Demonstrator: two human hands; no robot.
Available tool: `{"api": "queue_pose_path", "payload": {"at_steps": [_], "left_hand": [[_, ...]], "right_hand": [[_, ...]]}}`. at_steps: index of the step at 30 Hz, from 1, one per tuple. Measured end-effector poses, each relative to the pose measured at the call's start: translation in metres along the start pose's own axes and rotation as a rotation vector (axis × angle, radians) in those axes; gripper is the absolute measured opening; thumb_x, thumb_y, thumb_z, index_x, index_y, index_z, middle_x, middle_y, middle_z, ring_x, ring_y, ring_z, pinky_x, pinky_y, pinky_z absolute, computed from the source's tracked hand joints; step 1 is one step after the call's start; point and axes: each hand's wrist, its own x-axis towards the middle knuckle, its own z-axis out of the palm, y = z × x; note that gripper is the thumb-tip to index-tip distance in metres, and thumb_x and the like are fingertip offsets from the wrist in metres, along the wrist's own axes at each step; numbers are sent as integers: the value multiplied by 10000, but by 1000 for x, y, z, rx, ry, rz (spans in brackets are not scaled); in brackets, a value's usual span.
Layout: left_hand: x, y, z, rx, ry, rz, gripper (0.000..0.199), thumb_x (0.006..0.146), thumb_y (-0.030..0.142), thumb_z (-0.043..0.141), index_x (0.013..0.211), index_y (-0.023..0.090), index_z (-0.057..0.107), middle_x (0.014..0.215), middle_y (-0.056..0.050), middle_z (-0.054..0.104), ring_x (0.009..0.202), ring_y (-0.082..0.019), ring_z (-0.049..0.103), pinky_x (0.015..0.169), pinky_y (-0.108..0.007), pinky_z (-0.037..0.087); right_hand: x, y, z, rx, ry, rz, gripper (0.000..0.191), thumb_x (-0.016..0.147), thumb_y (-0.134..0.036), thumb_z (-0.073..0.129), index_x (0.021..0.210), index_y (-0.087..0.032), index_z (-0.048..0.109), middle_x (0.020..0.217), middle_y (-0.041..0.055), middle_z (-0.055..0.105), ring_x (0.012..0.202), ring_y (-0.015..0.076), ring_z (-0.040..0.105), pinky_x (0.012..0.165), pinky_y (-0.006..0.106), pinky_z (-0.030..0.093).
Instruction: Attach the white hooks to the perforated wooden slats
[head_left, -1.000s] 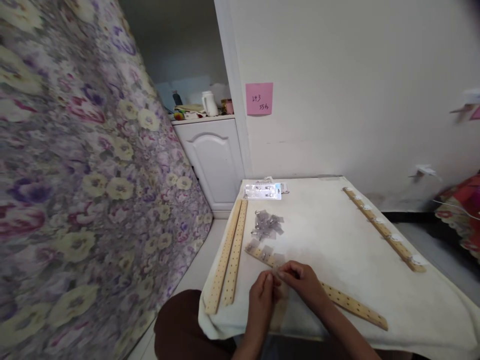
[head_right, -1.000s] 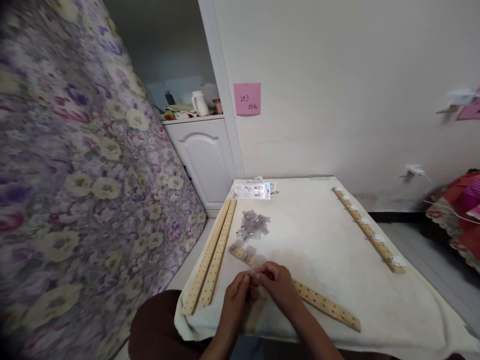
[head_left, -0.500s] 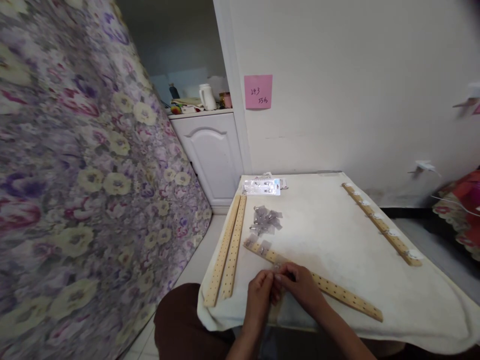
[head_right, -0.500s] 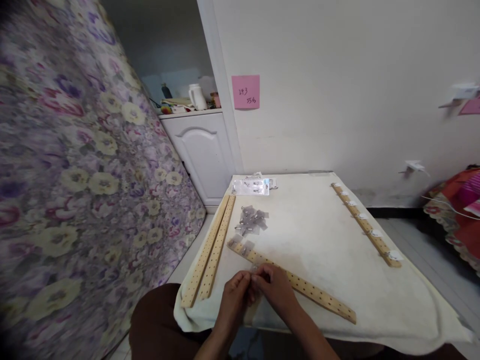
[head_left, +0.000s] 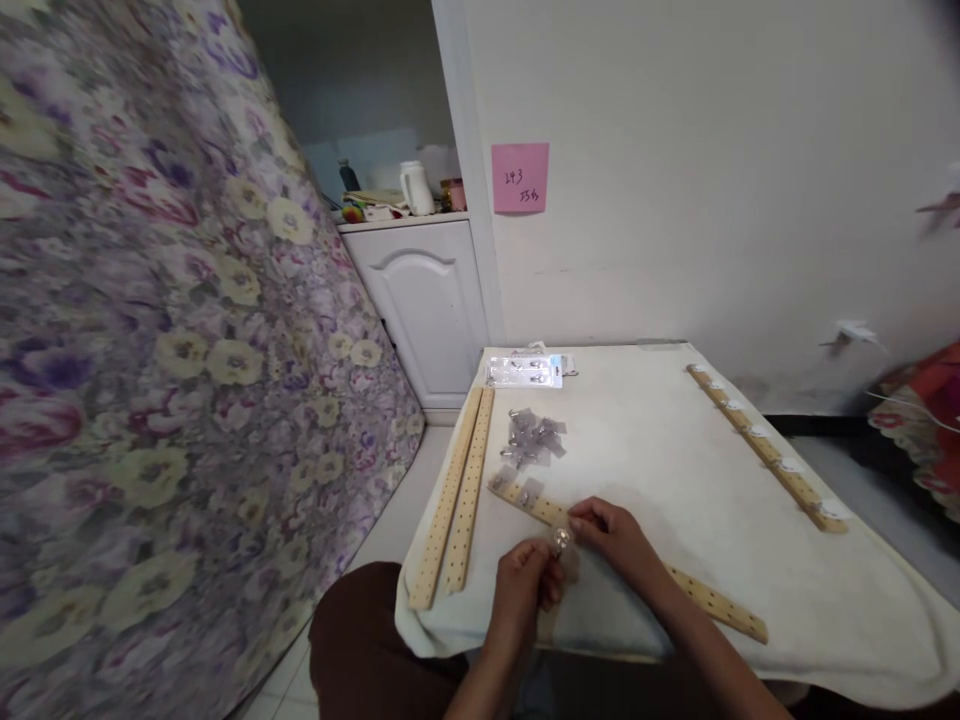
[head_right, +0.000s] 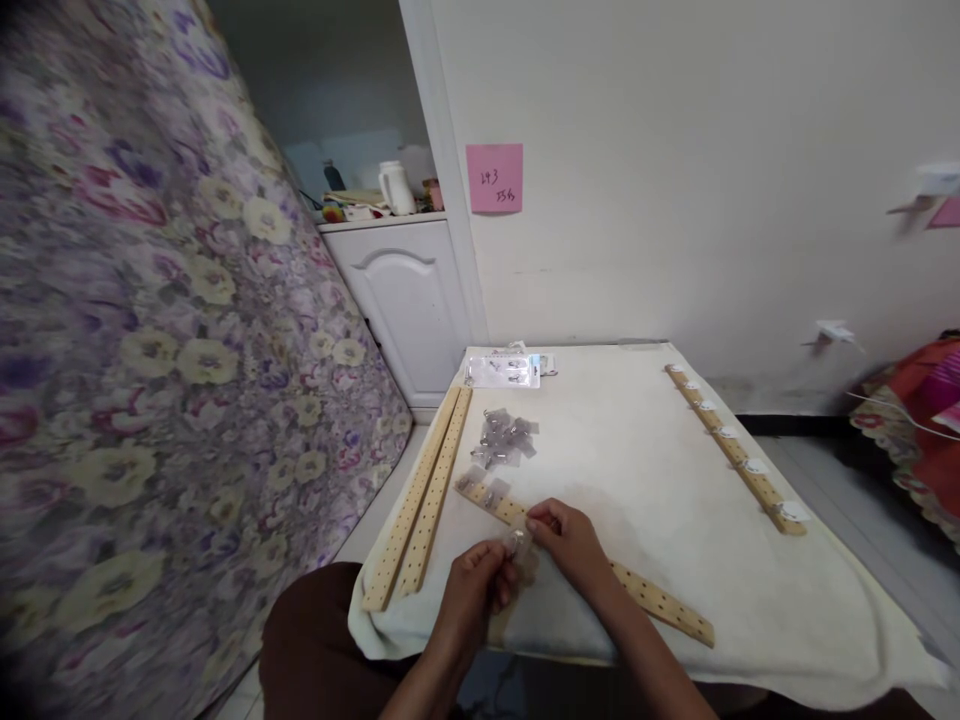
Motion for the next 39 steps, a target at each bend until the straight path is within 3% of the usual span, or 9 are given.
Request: {"api": "queue_pose_path", "payload": {"at_steps": [9, 15, 17, 28, 39], "left_hand": [[5, 1, -3, 146, 7, 75, 303, 844, 425, 483, 743, 153, 572, 573, 32, 549, 411, -70, 410, 417, -197, 262], [-2, 7, -7, 625, 163, 492, 203, 898, 268, 428, 904, 195, 618, 819, -25, 616, 775, -169, 571, 708, -272, 429], [0, 3, -8, 683, 169, 540, 203, 895, 237, 419, 939, 200, 613, 877, -42, 607, 829, -186, 575, 749, -291, 441], [7, -7, -9, 818, 135, 553, 193, 883, 155, 430, 956, 205, 601, 863, -30, 573, 827, -162, 569, 731, -270, 453], [0, -16, -8, 969, 64, 614, 356, 918, 168, 332, 1183, 203, 567, 917, -78, 582, 846, -179, 574, 763, -280, 491]], "right_hand": [[22, 11, 1, 64, -9, 27, 126, 736, -254, 546, 750, -162, 631, 579, -24, 567, 556, 129, 498, 539, 234, 363], [42, 18, 2, 147, 11, 43, 116, 721, -262, 563, 717, -160, 619, 602, -15, 588, 566, 129, 507, 547, 234, 364], [45, 20, 5, 151, -9, 52, 111, 717, -263, 563, 708, -164, 612, 590, -18, 580, 557, 129, 503, 539, 234, 359], [48, 34, 11, 58, 19, 78, 126, 714, -249, 542, 775, -173, 621, 612, -21, 575, 586, 141, 515, 564, 243, 381], [47, 29, 9, -33, 34, 81, 136, 728, -251, 521, 780, -185, 628, 663, 3, 633, 649, 175, 575, 609, 266, 420]]}}
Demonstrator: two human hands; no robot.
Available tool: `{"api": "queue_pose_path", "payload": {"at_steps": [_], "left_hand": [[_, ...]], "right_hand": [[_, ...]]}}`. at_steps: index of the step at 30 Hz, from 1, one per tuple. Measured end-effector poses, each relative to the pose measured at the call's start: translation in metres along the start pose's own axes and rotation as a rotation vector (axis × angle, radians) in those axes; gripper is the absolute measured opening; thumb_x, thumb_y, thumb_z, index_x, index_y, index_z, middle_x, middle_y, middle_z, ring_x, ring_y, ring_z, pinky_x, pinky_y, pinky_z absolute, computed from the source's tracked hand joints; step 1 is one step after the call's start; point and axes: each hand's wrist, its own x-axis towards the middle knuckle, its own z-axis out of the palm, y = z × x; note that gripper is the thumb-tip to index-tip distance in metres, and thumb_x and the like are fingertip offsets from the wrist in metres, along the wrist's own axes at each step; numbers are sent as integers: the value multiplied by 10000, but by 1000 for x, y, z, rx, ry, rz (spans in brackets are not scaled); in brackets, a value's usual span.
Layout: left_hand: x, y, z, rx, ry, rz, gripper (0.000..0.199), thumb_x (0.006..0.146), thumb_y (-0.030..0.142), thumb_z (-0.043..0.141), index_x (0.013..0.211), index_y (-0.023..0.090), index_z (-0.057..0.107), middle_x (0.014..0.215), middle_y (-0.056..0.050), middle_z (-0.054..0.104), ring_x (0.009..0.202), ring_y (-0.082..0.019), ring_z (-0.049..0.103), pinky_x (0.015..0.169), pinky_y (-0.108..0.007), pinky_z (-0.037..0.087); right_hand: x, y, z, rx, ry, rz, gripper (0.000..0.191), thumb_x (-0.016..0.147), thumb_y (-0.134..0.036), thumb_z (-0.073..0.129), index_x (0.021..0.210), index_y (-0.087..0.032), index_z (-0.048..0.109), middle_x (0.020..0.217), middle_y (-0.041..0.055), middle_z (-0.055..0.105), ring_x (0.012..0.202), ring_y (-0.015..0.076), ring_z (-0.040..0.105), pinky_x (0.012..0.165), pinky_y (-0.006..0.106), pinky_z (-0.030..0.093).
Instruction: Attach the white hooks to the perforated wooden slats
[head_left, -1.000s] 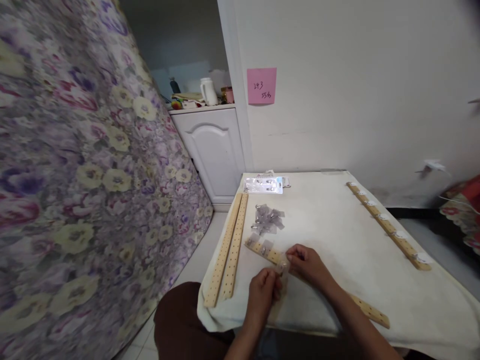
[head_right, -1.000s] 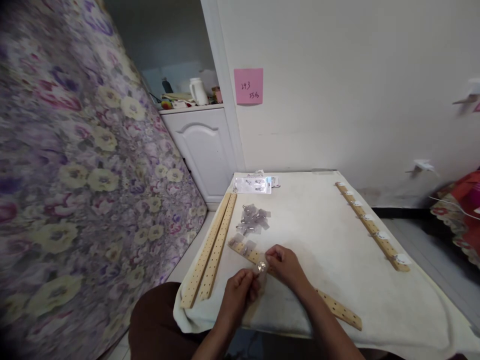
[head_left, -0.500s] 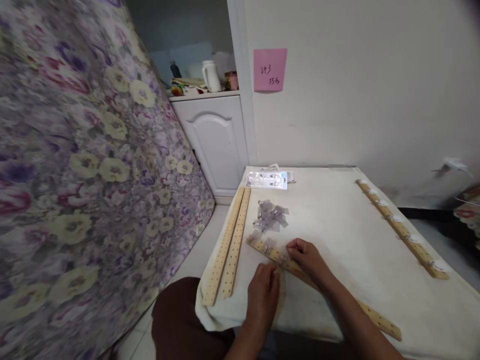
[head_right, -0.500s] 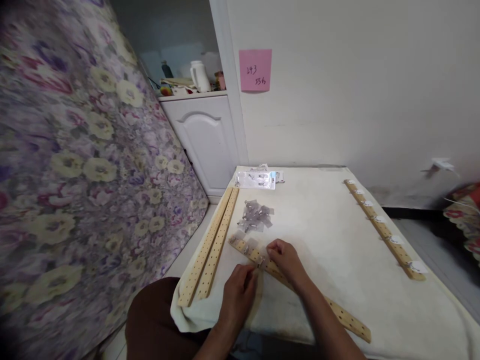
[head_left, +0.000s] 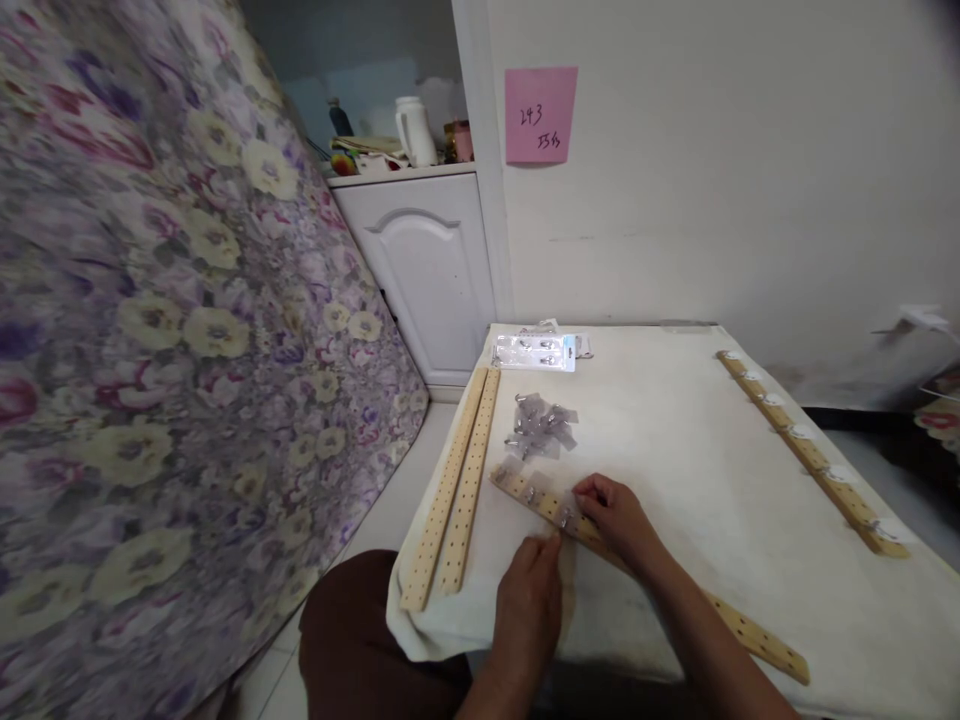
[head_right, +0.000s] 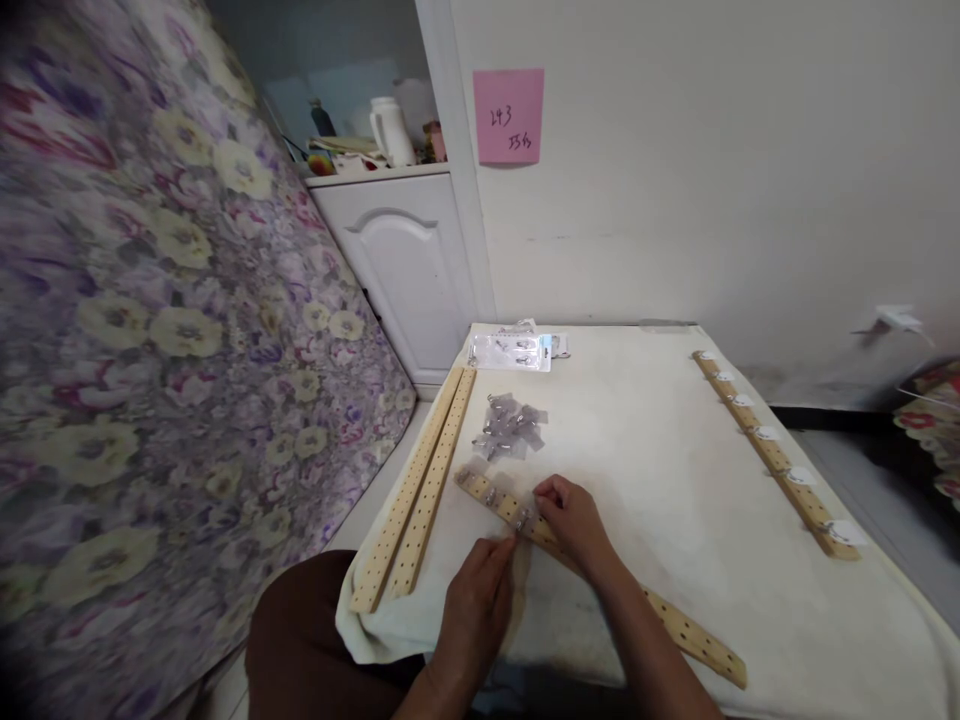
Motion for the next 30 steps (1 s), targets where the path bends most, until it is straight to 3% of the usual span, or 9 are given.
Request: {"api": "queue_pose_path", "payload": {"at_steps": [14, 30], "left_hand": [[0, 5, 2, 265, -174, -41, 427, 910, 152, 339, 1297, 246, 493, 989, -75, 585, 909, -215, 532, 773, -306, 442], [0, 4, 4, 263, -130, -25, 483, 878, 99, 359, 1319, 264, 463, 1000, -70, 589, 906, -223, 523, 757, -312, 421]], "right_hand": [[0, -1, -1, -15, 0, 1, 162, 719, -254, 516, 781, -184, 648, 680, 12, 665, 657, 181, 593, 619, 272, 428], [1, 5, 2, -21, 20, 3, 159, 724, -265, 522, 789, -190, 647, 694, 14, 675, 665, 184, 602, 616, 271, 432]]}}
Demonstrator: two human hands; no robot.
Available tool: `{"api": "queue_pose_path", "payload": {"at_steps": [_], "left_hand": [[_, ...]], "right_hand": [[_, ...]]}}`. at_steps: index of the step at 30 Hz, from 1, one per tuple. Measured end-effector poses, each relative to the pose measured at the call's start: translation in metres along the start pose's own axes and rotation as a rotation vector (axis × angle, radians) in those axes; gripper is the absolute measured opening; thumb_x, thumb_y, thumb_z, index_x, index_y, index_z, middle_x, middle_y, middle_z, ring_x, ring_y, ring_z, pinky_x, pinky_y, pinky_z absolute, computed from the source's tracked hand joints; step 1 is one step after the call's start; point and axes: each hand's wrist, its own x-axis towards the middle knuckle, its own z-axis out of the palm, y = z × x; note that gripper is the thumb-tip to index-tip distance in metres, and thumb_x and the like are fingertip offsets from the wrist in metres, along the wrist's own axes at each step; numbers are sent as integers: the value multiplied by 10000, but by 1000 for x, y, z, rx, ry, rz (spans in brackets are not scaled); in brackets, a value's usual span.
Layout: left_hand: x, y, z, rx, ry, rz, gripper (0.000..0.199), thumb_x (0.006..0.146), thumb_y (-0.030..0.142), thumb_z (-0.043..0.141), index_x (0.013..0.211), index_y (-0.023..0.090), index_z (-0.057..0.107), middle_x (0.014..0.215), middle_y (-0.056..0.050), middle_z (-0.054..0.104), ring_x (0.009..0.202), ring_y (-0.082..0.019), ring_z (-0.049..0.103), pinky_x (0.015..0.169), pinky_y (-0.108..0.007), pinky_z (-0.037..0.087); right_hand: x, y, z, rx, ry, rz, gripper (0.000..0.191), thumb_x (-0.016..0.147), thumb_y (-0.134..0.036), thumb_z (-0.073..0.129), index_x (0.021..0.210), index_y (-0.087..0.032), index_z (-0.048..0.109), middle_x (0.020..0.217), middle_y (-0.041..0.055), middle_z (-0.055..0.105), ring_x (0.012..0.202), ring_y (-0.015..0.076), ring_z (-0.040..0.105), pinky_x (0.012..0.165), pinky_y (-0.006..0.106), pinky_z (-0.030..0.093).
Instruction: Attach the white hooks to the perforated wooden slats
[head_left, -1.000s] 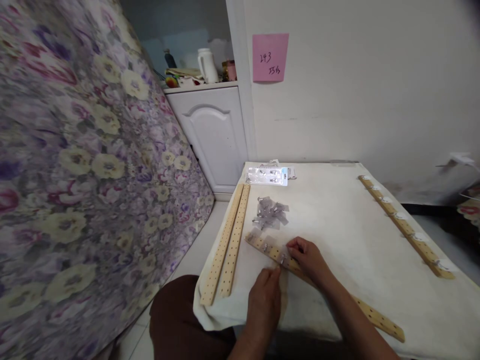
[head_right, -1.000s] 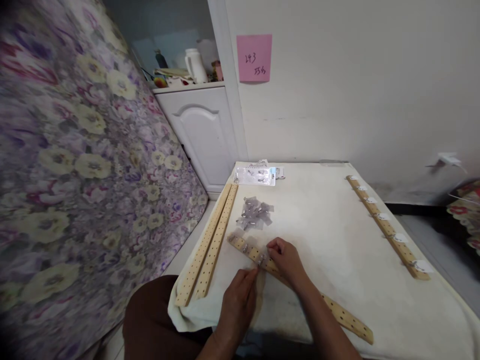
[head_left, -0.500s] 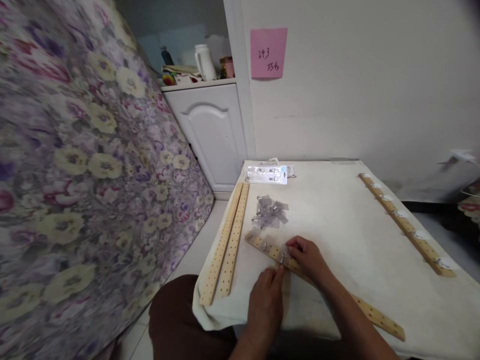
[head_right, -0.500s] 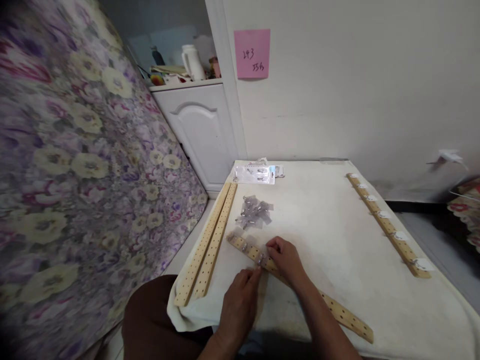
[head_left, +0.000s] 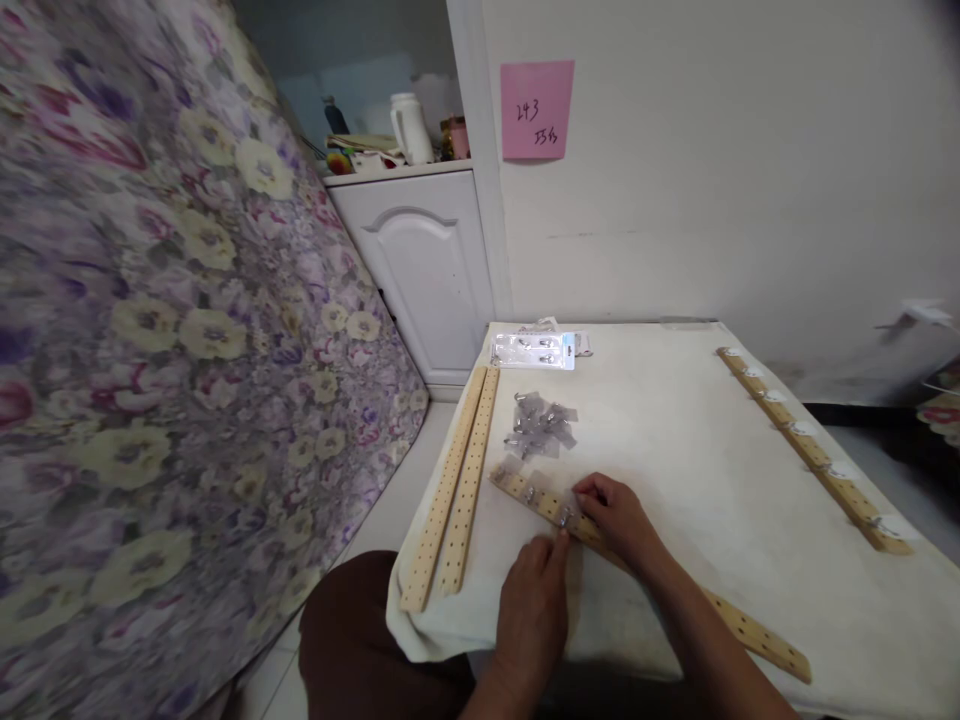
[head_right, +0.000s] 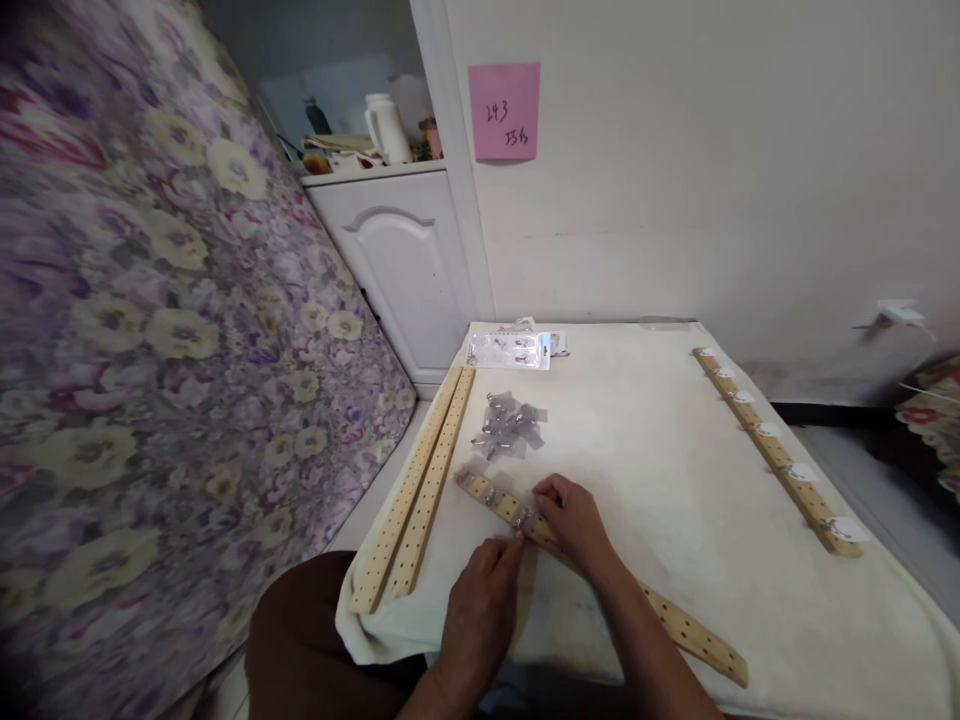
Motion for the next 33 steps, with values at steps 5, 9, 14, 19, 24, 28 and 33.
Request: {"api": "queue_pose_path", "payload": {"at_steps": [5, 9, 14, 19, 24, 28, 33], "left_hand": [[1, 3, -3, 33, -20, 3, 486, 875, 95, 364, 1318, 267, 465, 979, -67, 590, 892, -226, 524, 746, -311, 414], [1, 3, -2, 70, -20, 9, 515, 853, 69, 384, 1331, 250, 451, 998, -77, 590, 900, -227, 520, 747, -311, 413], [0, 2, -1, 118, -28, 9, 532, 834, 46, 397, 1324, 247, 454, 995, -71, 587, 895, -219, 520, 743, -305, 419], [1, 3, -2, 128, -21, 5, 529, 836, 41, 403, 1320, 246, 458, 995, -71, 589, 892, -219, 526, 738, -305, 423], [1, 4, -4, 116, -40, 4, 525, 845, 58, 396, 1331, 247, 450, 1000, -72, 589, 898, -229, 529, 738, -313, 425], [1, 5, -5, 93, -41, -6, 516, 856, 73, 377, 1331, 258, 454, 995, -74, 597, 900, -233, 530, 746, -315, 418], [1, 4, -5, 84, -69, -11, 517, 855, 73, 368, 1339, 238, 451, 1014, -84, 593, 924, -243, 525, 761, -330, 418]], "right_hand": [[-1, -3, -1, -16, 5, -13, 158, 724, -255, 511, 779, -192, 646, 688, 14, 666, 662, 183, 600, 617, 273, 429], [-2, -6, -2, -8, 1, -10, 153, 726, -258, 512, 770, -189, 641, 676, 10, 655, 650, 179, 589, 602, 270, 424], [-1, -4, -2, -14, 0, -8, 146, 726, -253, 516, 771, -191, 640, 644, -1, 633, 625, 172, 570, 590, 264, 415], [-1, -3, -1, -23, -3, -13, 153, 730, -250, 510, 776, -188, 642, 652, 3, 632, 636, 174, 572, 595, 264, 414], [-1, -4, -2, -14, -2, -10, 154, 734, -258, 510, 778, -186, 639, 658, 5, 635, 640, 174, 573, 602, 264, 415], [-1, -4, -1, -20, 0, -9, 151, 730, -258, 515, 779, -186, 638, 665, 7, 636, 646, 176, 571, 600, 266, 412], [-1, -3, -1, -25, -8, -11, 147, 727, -243, 510, 771, -184, 638, 665, 9, 638, 648, 175, 574, 607, 268, 415]]}}
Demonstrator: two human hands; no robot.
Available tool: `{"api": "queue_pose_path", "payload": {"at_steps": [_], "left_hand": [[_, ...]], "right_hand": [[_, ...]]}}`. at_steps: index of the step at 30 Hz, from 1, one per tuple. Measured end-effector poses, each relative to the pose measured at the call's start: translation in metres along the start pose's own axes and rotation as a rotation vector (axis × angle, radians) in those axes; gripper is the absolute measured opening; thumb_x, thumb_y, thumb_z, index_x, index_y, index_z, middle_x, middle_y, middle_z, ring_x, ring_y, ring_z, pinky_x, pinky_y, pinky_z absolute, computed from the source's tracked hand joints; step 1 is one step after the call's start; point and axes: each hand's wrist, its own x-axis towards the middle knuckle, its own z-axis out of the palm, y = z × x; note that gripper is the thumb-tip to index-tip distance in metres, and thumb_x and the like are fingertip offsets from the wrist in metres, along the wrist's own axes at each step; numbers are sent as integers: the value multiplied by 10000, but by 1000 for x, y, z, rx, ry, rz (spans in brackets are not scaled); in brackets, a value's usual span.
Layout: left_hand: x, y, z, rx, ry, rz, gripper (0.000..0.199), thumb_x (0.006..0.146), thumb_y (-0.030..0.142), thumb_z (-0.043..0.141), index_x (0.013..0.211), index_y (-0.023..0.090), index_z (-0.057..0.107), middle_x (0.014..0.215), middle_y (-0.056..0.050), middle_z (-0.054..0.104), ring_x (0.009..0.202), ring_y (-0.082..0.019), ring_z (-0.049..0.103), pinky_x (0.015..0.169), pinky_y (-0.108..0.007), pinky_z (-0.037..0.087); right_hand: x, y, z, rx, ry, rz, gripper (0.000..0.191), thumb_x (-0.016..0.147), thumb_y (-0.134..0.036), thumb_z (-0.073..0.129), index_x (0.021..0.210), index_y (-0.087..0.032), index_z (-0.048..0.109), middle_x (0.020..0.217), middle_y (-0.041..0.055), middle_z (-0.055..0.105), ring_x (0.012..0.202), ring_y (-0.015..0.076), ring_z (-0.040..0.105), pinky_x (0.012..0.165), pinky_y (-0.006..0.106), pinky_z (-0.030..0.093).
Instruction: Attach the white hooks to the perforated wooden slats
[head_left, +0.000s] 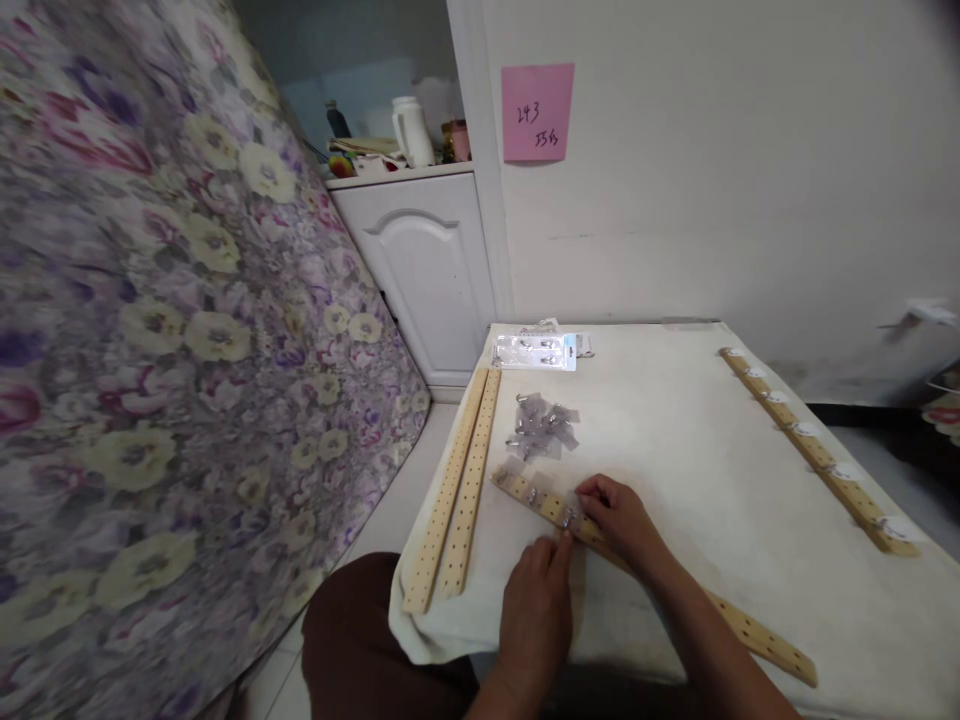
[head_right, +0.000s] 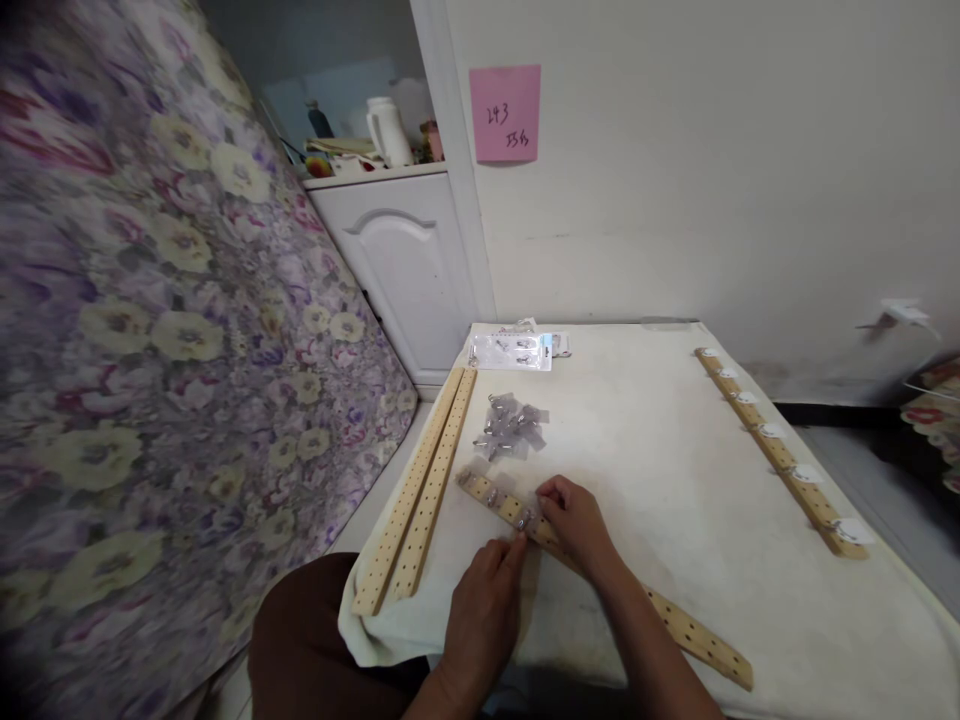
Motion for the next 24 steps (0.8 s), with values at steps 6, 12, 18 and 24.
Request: {"api": "queue_pose_path", "payload": {"at_steps": [6, 12, 18, 24], "left_hand": [[0, 1, -1, 37, -31, -19, 520, 870, 72, 387, 1356, 256, 416, 1031, -55, 575, 938, -209, 512, 792, -306, 420], [0, 2, 0, 88, -13, 3, 497, 873, 55, 405, 1343, 218, 424, 1021, -64, 570, 934, -207, 513, 791, -313, 436], [-1, 2, -1, 82, -12, 0, 503, 862, 53, 432, 1333, 231, 430, 1020, -59, 562, 924, -199, 513, 775, -306, 432], [0, 2, -1, 51, -26, -10, 527, 861, 57, 429, 1354, 242, 404, 1019, -55, 557, 934, -201, 500, 788, -304, 411]], "right_hand": [[-1, -3, -1, -15, 2, -4, 157, 739, -251, 505, 782, -180, 638, 664, 6, 637, 644, 171, 576, 606, 263, 419], [-3, -7, -1, -74, 24, -22, 169, 764, -286, 499, 772, -190, 637, 678, 8, 651, 654, 176, 587, 612, 267, 420], [-5, -7, 1, -104, 28, -19, 213, 766, -408, 559, 778, -208, 630, 658, -3, 650, 628, 174, 589, 587, 268, 414], [-5, -6, 2, -163, 26, -12, 244, 708, -409, 632, 849, -210, 632, 694, 0, 644, 650, 175, 592, 605, 270, 419]]}}
